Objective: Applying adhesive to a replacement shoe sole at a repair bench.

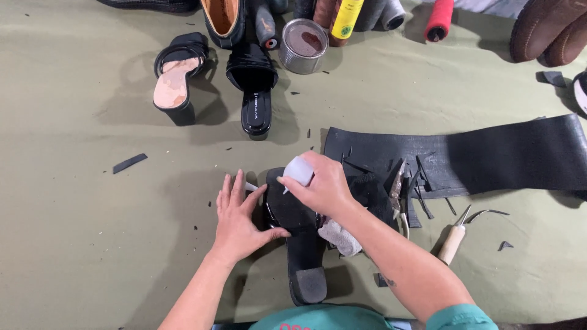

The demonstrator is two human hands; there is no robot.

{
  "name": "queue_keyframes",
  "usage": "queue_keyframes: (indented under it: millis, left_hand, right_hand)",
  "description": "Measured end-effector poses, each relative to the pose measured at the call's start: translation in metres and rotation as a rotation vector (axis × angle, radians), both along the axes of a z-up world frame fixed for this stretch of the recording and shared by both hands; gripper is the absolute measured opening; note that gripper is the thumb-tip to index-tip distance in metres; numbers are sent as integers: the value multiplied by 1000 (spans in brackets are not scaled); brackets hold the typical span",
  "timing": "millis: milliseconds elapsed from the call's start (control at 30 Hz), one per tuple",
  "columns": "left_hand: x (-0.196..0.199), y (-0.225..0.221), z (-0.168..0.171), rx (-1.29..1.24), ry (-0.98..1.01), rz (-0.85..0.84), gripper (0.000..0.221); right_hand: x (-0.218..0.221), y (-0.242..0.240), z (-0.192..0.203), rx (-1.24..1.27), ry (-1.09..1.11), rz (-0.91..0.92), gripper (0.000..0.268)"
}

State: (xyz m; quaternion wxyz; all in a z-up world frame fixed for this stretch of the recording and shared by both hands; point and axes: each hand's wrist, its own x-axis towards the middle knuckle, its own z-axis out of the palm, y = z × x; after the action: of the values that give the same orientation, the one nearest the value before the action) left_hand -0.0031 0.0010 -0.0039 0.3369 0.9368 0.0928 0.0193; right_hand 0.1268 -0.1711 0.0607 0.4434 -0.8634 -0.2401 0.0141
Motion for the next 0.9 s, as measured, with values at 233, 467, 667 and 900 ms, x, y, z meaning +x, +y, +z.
queue_keyframes:
  millis: [233, 467, 667, 900]
  left_hand:
    - [1, 12, -26, -245, -372, 191, 64]
    - [3, 12, -42, -339, -398, 303, 35]
    - [39, 32, 33, -216, -447, -74, 48]
    - [63, 7, 78, -471, -212, -223, 57]
  right_hand:
    - [12, 11, -3, -17, -58, 93, 40]
    - [12, 9, -8, -66, -81, 131, 42]
    - [20, 2, 14, -234, 34, 212, 54]
    - [24, -17, 49, -296, 162, 216, 57]
